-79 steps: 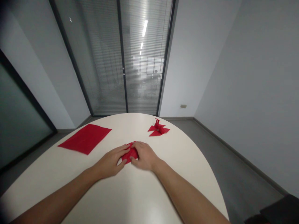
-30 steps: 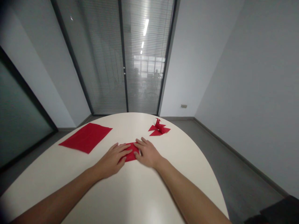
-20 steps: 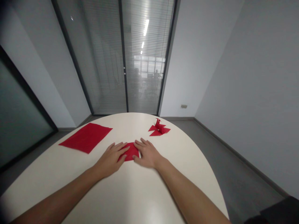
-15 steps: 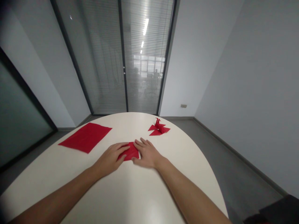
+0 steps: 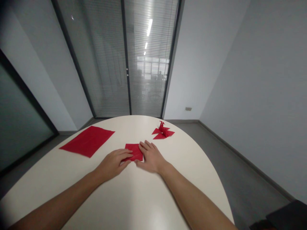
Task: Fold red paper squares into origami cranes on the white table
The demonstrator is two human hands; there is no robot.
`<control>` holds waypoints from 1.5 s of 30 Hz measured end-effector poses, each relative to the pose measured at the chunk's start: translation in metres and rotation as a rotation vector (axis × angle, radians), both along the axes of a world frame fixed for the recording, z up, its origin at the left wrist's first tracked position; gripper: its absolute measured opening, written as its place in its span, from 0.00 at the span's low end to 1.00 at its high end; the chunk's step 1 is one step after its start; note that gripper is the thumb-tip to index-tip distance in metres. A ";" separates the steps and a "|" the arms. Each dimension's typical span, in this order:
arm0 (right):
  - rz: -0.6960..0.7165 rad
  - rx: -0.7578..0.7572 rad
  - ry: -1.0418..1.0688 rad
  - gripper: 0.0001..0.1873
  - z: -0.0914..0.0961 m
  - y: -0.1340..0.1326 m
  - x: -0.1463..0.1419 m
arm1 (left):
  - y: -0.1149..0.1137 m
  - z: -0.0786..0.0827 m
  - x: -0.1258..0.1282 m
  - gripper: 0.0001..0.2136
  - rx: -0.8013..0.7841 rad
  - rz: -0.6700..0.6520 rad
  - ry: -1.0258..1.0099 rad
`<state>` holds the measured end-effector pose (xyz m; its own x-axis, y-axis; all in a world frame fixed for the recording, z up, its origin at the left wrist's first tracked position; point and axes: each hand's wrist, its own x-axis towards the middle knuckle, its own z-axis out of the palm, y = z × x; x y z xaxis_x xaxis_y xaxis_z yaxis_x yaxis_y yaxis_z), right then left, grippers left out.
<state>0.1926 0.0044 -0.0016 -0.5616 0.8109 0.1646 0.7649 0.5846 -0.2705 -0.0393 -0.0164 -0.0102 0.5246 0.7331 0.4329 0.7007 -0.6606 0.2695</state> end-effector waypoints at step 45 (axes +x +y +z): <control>0.154 -0.039 0.054 0.37 0.011 -0.002 -0.003 | -0.008 0.020 -0.001 0.15 -0.057 -0.089 0.077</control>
<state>0.1899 0.0025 0.0091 -0.6706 0.7226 0.1678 0.6509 0.6817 -0.3341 -0.0407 -0.0246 0.0098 0.6192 0.7039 0.3480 0.6597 -0.7067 0.2556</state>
